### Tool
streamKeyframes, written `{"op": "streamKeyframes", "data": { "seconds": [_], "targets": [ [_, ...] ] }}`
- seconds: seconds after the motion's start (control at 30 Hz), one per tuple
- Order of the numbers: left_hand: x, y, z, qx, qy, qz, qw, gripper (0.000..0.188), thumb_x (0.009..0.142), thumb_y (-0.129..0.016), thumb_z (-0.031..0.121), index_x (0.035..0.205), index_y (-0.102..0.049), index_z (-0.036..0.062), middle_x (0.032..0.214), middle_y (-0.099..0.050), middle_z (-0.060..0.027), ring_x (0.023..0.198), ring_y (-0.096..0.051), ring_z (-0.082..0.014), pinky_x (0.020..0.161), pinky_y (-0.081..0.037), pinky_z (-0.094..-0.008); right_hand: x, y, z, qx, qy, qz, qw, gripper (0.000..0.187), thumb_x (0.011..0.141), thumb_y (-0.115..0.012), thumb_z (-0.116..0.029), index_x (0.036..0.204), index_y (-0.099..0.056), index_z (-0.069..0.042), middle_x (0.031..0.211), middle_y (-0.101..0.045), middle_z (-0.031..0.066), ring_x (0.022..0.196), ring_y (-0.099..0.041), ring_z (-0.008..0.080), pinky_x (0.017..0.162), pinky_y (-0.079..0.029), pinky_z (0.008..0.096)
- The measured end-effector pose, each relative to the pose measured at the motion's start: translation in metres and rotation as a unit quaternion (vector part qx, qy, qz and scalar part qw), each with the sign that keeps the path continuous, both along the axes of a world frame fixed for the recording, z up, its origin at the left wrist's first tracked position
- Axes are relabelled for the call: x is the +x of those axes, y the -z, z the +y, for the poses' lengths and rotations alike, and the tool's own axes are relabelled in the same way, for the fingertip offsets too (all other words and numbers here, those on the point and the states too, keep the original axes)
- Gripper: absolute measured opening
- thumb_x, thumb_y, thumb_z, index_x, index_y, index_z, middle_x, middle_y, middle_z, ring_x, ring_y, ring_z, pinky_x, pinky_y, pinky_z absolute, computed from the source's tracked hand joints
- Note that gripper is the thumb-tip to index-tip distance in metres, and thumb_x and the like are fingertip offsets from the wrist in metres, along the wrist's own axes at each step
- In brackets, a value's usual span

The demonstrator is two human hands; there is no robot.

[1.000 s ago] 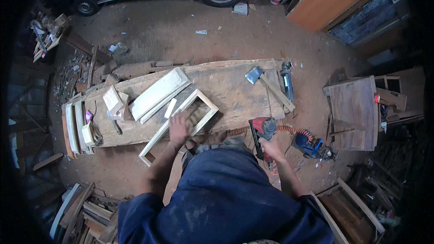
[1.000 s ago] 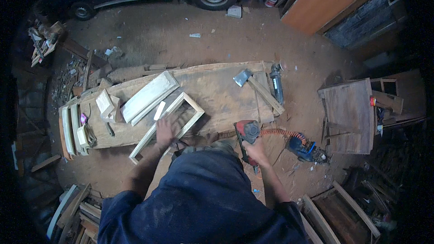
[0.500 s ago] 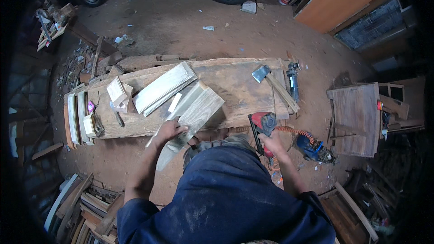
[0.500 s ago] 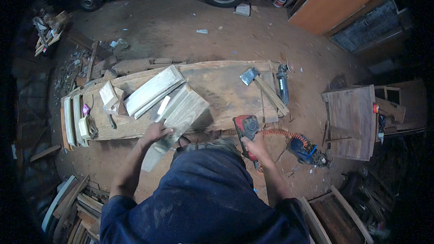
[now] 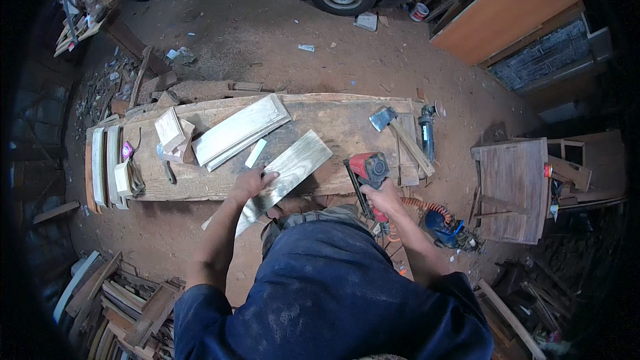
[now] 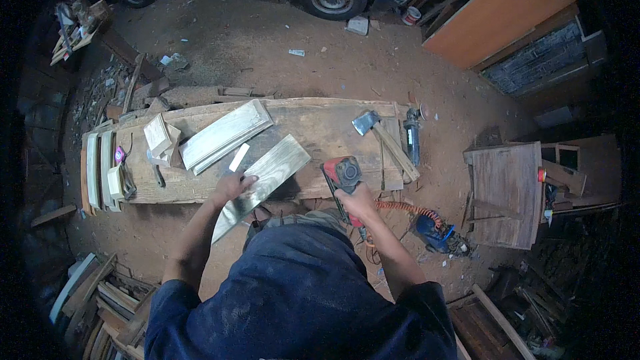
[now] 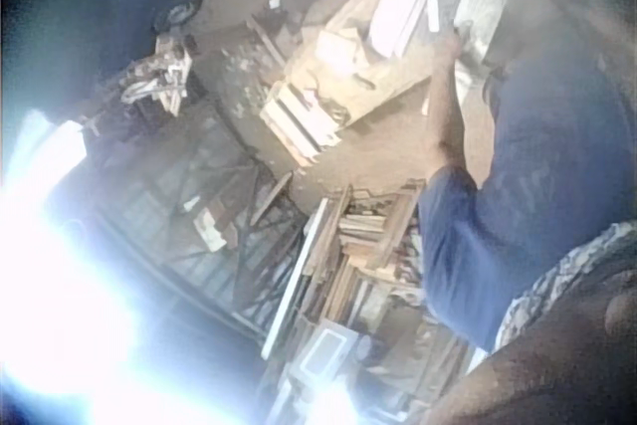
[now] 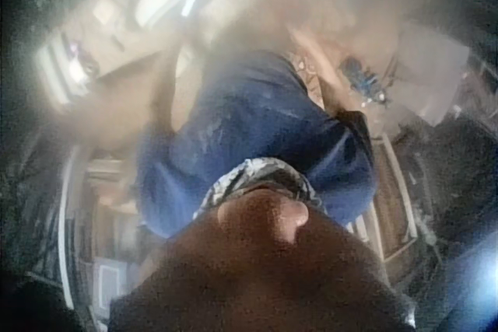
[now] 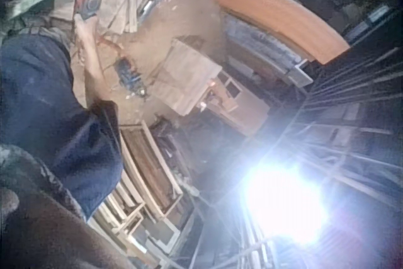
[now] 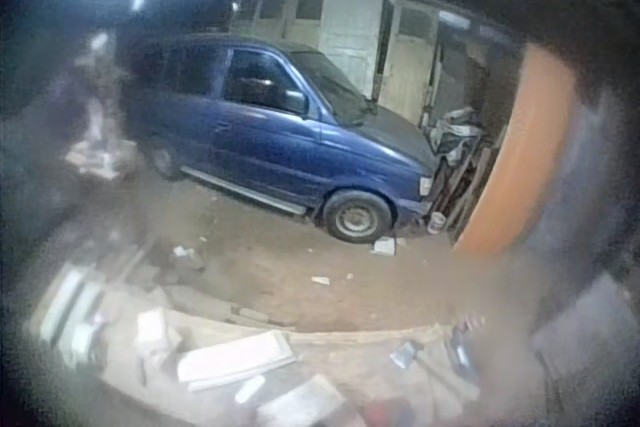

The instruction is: The person assembles wooden frames by aligning rectangular wooden pieces and securing them with a red pneumatic nail gun. They repeatedly position pieces on a workbench, fire nails into the joints, and inspect the assembled frames. The person also uses a hammer to adjust pieces and places completed frames against a wall.

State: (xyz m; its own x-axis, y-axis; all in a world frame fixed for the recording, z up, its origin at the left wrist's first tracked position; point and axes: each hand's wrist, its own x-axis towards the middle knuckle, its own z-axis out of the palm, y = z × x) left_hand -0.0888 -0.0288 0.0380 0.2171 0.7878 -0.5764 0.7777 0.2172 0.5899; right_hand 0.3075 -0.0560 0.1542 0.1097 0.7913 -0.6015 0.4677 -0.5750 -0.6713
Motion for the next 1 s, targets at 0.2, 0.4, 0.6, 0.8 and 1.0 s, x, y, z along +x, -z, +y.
{"op": "streamKeyframes", "data": {
  "seconds": [0.2,0.4,0.6,0.8,1.0],
  "targets": [
    [0.018,0.017,-0.024,0.059,-0.115,0.089,0.988,0.084,0.092,-0.045,0.079,0.105,-0.075,0.0009,0.096,-0.073,-0.0286,0.097,-0.07,-0.0449,0.087,-0.053,-0.0545,-0.034,-0.004,0.028,0.05,-0.071,-0.074,0.993,0.024,0.083,-0.074,-0.022,0.081,-0.067,0.0,0.067,-0.065,0.0058,0.055,-0.062,0.0157,0.053,-0.05,0.0332],
    [0.018,0.004,-0.018,0.072,-0.1,0.099,0.988,0.079,0.095,-0.044,0.076,0.104,-0.076,0.0041,0.099,-0.073,-0.0269,0.098,-0.071,-0.0432,0.086,-0.054,-0.0532,-0.054,0.009,0.057,0.026,-0.095,-0.064,0.993,0.028,0.083,-0.073,-0.025,0.083,-0.068,0.003,0.068,-0.066,0.0085,0.054,-0.063,0.0177,0.054,-0.051,0.0359],
    [0.016,0.009,-0.022,0.083,-0.124,0.088,0.985,0.08,0.094,-0.045,0.077,0.112,-0.074,0.0049,0.103,-0.073,-0.027,0.101,-0.07,-0.0425,0.09,-0.054,-0.0517,-0.078,0.015,0.079,0.011,-0.139,-0.122,0.983,0.044,0.077,-0.073,-0.031,0.107,-0.074,0.002,0.099,-0.075,0.0265,0.098,-0.073,0.039,0.086,-0.055,0.0437],
    [0.016,0.009,-0.022,0.076,-0.138,0.075,0.985,0.078,0.093,-0.047,0.077,0.112,-0.074,0.0062,0.104,-0.073,-0.0271,0.103,-0.07,-0.0428,0.092,-0.053,-0.0526,-0.094,0.009,0.089,0.037,-0.161,-0.137,0.977,0.043,0.078,-0.071,-0.028,0.109,-0.073,0.002,0.102,-0.074,0.0268,0.1,-0.073,0.0395,0.088,-0.054,0.0427],
    [0.014,0.02,-0.025,0.088,-0.144,0.067,0.983,0.077,0.092,-0.048,0.077,0.112,-0.073,0.0064,0.103,-0.073,-0.0264,0.102,-0.07,-0.0423,0.091,-0.053,-0.0521,-0.105,-0.002,0.09,0.048,-0.17,-0.129,0.976,0.044,0.078,-0.071,-0.027,0.111,-0.073,0.003,0.105,-0.075,0.026,0.103,-0.072,0.039,0.09,-0.054,0.0416]
  ]
}}
